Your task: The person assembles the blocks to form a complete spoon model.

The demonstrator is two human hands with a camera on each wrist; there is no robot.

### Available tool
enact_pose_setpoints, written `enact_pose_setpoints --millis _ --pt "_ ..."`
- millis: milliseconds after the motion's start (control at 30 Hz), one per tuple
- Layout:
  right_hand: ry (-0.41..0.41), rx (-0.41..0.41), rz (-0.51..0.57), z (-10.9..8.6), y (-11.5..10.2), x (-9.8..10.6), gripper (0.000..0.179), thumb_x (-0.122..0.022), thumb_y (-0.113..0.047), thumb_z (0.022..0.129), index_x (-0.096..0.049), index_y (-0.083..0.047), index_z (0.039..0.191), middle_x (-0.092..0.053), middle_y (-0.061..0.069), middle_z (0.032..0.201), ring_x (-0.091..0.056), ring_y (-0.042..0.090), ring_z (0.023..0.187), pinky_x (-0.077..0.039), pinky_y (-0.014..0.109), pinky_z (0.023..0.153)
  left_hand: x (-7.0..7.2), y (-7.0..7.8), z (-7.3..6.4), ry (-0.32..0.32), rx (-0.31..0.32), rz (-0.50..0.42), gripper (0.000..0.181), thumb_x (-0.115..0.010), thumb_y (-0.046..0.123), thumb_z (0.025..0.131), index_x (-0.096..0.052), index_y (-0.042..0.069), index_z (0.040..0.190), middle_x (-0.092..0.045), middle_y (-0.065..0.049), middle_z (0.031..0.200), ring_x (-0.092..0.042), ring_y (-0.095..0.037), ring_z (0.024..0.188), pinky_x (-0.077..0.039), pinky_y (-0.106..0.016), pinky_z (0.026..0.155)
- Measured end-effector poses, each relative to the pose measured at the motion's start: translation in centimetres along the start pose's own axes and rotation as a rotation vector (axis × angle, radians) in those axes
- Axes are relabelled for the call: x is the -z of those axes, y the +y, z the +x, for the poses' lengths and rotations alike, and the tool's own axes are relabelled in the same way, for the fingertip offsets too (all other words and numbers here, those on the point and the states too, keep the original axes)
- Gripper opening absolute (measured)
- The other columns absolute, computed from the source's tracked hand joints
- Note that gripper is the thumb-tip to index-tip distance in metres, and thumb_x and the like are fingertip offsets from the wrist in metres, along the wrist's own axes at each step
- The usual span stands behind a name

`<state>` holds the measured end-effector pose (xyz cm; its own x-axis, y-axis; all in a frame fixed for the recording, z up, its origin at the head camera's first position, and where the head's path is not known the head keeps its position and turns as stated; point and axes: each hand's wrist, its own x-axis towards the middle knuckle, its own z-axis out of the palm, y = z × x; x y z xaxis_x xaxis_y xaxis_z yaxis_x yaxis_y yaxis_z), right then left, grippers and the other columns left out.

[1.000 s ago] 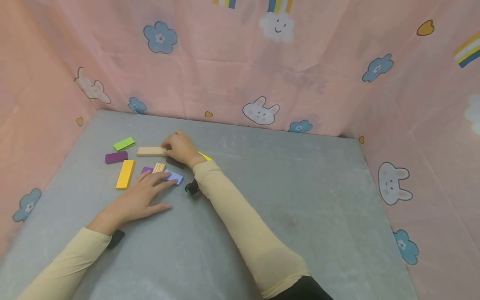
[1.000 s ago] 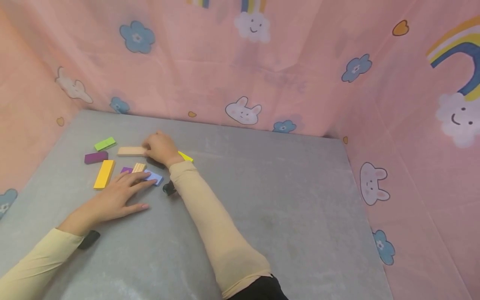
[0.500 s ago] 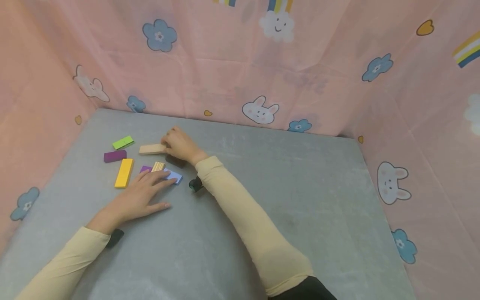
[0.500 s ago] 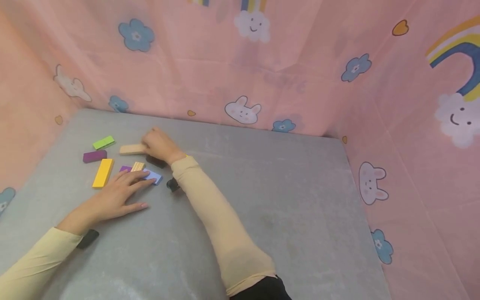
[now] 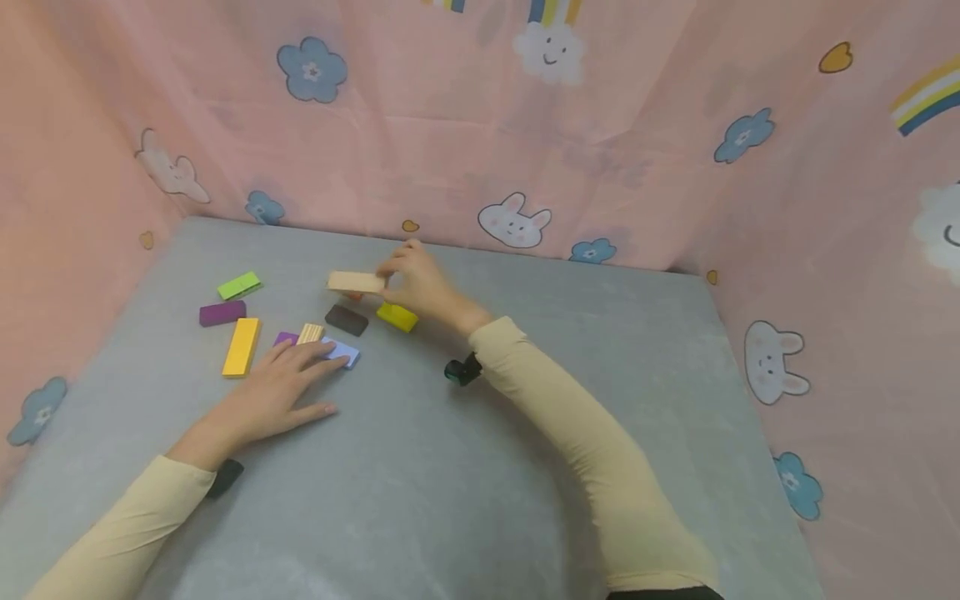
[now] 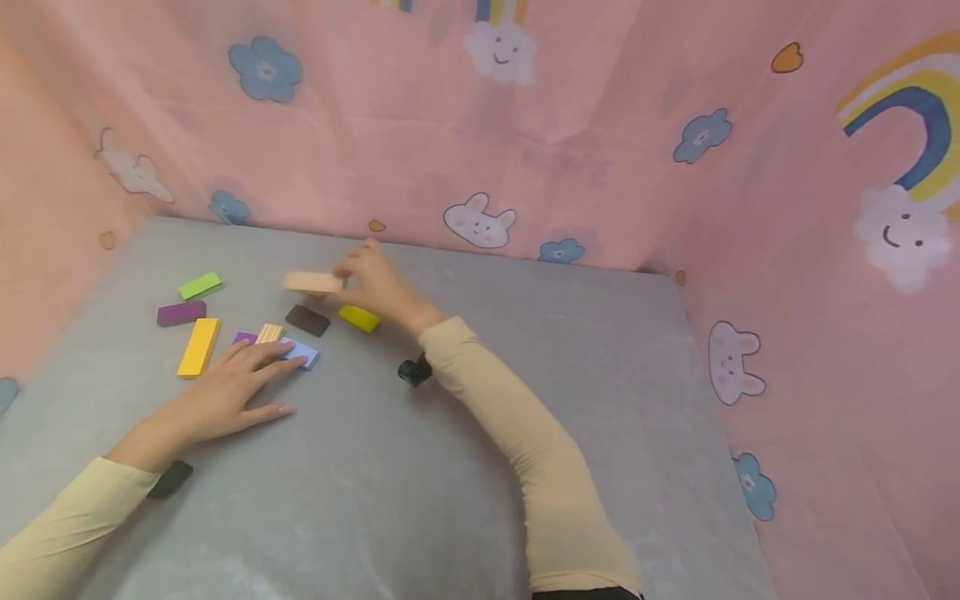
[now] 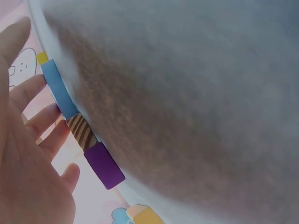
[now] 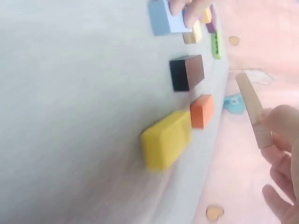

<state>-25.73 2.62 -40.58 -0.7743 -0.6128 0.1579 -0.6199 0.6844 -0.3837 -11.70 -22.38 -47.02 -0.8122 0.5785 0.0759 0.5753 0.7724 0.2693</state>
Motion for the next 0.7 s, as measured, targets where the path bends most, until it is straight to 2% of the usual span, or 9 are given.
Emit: enact_pose_setpoints --millis 200,367,533,700 --pt "0.123 -0.110 0.042 -6.3 2.5 0.8 0.027 -0.077 -0.022 0.085 -0.075 -0.008 0.109 -0.073 0.005 0.106 -0.054 0.022 0.108 -0.045 0.037 0.096 0.0 0.1 -0.2 0.023 -0.016 0.013 0.068 -0.074 0.041 0.085 -0.051 0.018 0.144 -0.047 -0.014 0.149 -0.040 -0.032 0.139 -0.026 -0.058 0.116" --pt "0.290 -0.138 0.047 -12.2 4.4 0.6 0.025 -0.079 -0.017 0.082 -0.076 -0.004 0.103 -0.074 0.011 0.101 -0.057 0.028 0.104 -0.048 0.043 0.094 -0.1 0.2 -0.2 0.035 -0.028 0.013 0.068 -0.075 0.039 0.085 -0.051 0.017 0.144 -0.048 -0.014 0.148 -0.040 -0.032 0.138 -0.027 -0.058 0.115" --pt "0.453 -0.190 0.074 -17.2 5.7 0.1 0.022 -0.081 -0.014 0.079 -0.076 -0.003 0.097 -0.075 0.013 0.096 -0.058 0.031 0.098 -0.048 0.046 0.090 -0.1 0.1 -0.2 0.019 -0.018 0.009 0.068 -0.075 0.039 0.085 -0.050 0.018 0.145 -0.047 -0.014 0.149 -0.039 -0.032 0.139 -0.026 -0.058 0.115" --pt "0.512 -0.255 0.103 -20.8 6.0 -0.5 0.021 -0.083 -0.011 0.078 -0.077 -0.004 0.096 -0.074 0.013 0.096 -0.058 0.031 0.097 -0.046 0.047 0.090 0.1 0.1 -0.1 0.012 -0.014 0.011 0.068 -0.075 0.037 0.085 -0.049 0.019 0.145 -0.046 -0.014 0.150 -0.039 -0.032 0.139 -0.025 -0.059 0.116"
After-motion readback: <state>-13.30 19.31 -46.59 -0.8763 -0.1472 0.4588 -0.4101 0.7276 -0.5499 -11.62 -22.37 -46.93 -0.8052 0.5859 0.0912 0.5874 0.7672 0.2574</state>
